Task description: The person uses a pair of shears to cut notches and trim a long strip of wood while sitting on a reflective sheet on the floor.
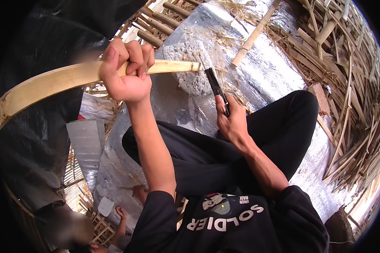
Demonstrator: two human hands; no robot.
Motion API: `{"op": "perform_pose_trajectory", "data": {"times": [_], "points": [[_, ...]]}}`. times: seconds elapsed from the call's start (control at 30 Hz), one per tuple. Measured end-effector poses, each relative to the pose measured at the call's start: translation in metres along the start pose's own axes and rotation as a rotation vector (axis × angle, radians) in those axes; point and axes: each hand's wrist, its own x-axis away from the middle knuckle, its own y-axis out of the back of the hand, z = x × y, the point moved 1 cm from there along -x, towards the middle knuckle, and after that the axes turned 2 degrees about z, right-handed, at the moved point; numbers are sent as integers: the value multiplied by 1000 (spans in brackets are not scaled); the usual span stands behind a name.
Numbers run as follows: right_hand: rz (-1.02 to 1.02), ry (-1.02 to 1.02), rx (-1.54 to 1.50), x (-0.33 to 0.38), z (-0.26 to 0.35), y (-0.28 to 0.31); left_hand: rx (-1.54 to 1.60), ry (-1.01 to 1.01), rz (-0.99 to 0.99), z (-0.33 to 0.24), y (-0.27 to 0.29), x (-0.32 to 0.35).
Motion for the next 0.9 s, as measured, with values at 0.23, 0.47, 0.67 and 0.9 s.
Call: {"op": "perform_pose_trajectory", "data": {"times": [0.23,0.47,0.67,0.9], "points": [[77,169,-217,16,16,-5,-31,-19,-103,-1,1,2],[140,180,77,13,11,-28,-158,-29,-424,3,10,-1],[105,65,415,17,19,-11,-214,-62,-389,5,2,-2],[-104,127,-282,16,28,17,-190,-83,-532,7,-11,-6]]}}
